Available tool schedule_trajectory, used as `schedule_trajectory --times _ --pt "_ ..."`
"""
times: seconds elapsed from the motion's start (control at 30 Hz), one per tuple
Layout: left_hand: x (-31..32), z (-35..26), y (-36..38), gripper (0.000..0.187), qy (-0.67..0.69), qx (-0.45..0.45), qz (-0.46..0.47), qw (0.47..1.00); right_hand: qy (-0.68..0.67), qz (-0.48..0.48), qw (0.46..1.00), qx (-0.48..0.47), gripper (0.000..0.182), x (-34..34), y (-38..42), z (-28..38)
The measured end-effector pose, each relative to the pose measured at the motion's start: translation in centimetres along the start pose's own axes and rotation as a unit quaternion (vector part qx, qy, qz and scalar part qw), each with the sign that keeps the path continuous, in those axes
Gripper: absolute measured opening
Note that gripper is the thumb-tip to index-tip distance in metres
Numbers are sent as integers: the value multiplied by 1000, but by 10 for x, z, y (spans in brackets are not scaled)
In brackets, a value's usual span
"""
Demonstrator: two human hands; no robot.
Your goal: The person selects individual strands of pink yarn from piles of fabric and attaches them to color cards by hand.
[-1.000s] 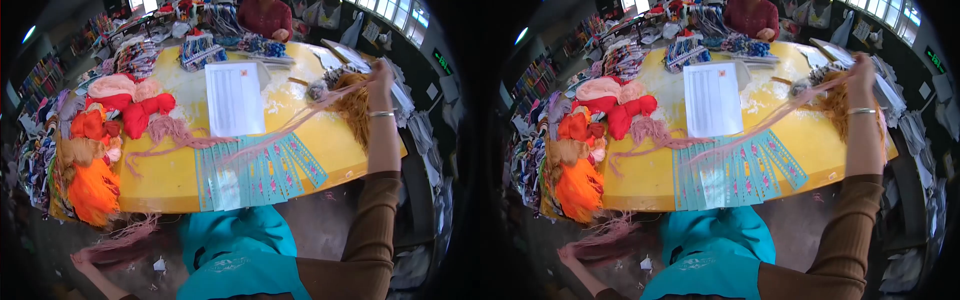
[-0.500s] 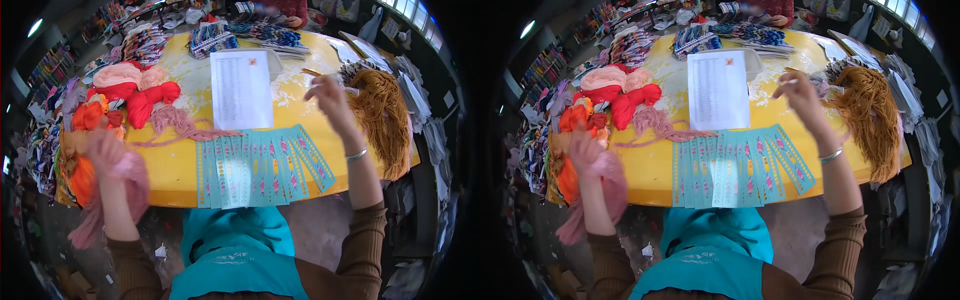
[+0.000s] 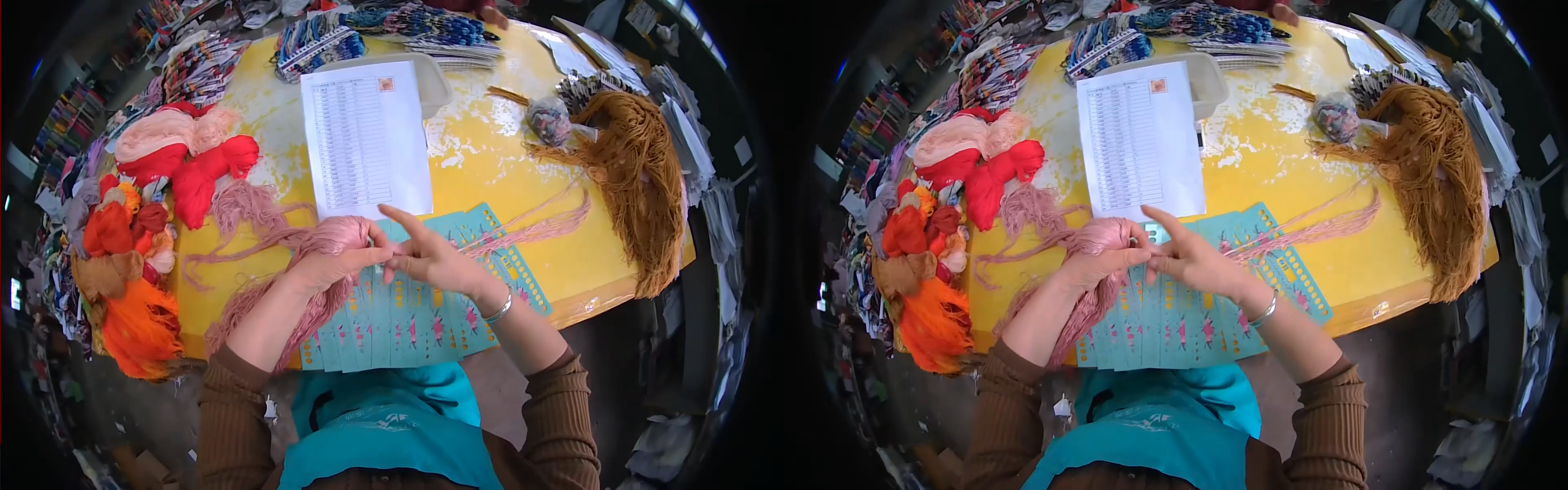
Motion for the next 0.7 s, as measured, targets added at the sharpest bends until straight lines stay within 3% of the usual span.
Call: schedule_trajectory --times 0.1,0.13,0.27,0.33,0.37,0.43,0.7 --pt "-3 13 -10 21 0 -19 -26 999 -13 -24 999 36 68 0 1 -5" --pt "-4 14 -9 21 8 -36 -42 998 32 -65 996 48 64 2 2 -5" --pt "-9 29 -16 21 57 -25 -61 996 166 -81 983 21 52 8 1 -13" --pt "-12 41 -25 22 72 -8 -80 994 294 -115 949 0 45 9 -1 -13" --pt "-14 48 -27 23 100 -55 -74 991 314 -138 938 -43 38 11 -2 -17" --pt "-16 54 -27 26 129 -111 -73 983 323 -137 935 -52 38 11 -2 -22" --pt "-11 56 -31 20 72 -58 -114 989 333 -137 933 -21 37 12 4 -26"
Point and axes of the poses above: each hand's wrist, its own y-axis away from the middle knuckle, its own x-axis out of the palm, z = x × y, the point moved 3 cm from there along -y, towards the middle knuckle, and after that the axes turned 14 degrees about -x, right-handed, at the moved point
